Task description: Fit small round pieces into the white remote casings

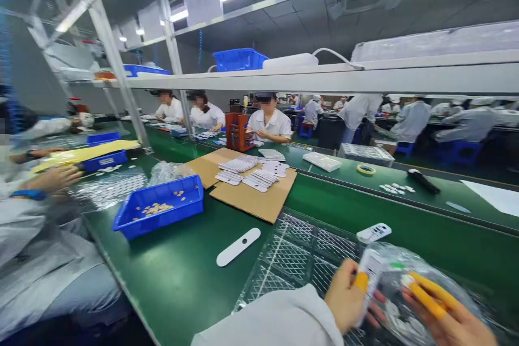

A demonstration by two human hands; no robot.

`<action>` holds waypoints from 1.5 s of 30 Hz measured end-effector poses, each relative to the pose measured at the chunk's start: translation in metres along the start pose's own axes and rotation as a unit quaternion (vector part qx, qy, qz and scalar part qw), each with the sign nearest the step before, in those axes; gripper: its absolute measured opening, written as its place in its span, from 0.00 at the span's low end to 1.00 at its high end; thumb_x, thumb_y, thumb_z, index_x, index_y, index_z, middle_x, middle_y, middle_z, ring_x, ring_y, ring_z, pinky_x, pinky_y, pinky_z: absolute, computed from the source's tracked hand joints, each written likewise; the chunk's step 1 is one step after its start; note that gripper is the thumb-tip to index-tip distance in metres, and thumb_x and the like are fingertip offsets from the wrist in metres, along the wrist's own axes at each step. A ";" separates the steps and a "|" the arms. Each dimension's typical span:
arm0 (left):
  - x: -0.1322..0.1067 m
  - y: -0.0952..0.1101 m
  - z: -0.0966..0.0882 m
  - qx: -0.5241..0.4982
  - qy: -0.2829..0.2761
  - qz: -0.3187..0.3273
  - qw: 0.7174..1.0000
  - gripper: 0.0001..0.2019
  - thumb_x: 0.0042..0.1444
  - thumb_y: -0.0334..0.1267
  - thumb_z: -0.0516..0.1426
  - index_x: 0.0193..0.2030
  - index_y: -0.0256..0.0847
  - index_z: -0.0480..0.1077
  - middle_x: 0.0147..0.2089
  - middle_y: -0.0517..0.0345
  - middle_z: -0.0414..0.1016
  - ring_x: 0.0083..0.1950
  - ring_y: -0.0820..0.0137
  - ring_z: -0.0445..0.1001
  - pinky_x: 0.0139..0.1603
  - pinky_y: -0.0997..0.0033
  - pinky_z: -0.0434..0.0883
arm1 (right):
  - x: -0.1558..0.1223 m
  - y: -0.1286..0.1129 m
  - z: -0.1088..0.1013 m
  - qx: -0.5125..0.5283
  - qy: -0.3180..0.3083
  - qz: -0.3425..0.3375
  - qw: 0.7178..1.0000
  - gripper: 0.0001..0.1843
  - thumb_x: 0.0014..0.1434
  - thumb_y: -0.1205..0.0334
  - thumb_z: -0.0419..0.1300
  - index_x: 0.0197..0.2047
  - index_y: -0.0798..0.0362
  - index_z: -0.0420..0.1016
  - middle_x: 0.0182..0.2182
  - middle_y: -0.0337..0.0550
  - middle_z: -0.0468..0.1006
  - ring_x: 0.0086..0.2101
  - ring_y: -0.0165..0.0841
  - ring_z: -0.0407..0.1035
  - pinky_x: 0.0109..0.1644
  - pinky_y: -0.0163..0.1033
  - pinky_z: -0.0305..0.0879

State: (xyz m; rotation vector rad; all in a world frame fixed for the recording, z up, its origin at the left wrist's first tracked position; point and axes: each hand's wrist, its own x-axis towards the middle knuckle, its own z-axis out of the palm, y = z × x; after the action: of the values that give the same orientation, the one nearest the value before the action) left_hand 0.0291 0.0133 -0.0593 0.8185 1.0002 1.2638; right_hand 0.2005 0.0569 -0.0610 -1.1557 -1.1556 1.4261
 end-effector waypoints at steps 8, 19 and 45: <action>-0.001 0.032 -0.008 0.025 -0.009 0.009 1.000 0.17 0.51 0.53 0.51 0.38 0.43 0.55 0.31 0.62 0.70 0.17 0.78 0.66 0.13 0.81 0.59 | -0.016 -0.030 0.064 0.055 -0.027 -0.031 0.998 0.22 0.37 0.53 0.71 0.36 0.53 0.75 0.30 0.44 0.77 0.32 0.41 0.73 0.33 0.43 0.72; -0.014 0.042 -0.001 0.105 -0.056 0.046 0.992 0.09 0.56 0.44 0.49 0.41 0.43 0.58 0.35 0.60 0.69 0.27 0.76 0.70 0.24 0.78 0.65 | -0.018 -0.034 0.061 0.042 -0.032 -0.085 0.995 0.19 0.44 0.53 0.68 0.39 0.51 0.75 0.35 0.44 0.76 0.33 0.37 0.71 0.38 0.42 0.70; -0.018 0.038 0.001 0.231 -0.045 0.094 0.967 0.16 0.44 0.22 0.45 0.38 0.41 0.63 0.27 0.65 0.65 0.20 0.79 0.65 0.18 0.82 0.62 | -0.024 -0.033 0.057 -0.321 0.031 -0.375 0.869 0.16 0.56 0.67 0.55 0.49 0.52 0.66 0.39 0.45 0.70 0.35 0.34 0.68 0.40 0.41 0.68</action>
State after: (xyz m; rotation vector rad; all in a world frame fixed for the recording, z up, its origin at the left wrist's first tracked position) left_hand 0.0159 0.0014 -0.0218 1.3455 1.1852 1.1521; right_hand 0.1508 0.0311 -0.0197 -0.9755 -1.8433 0.3980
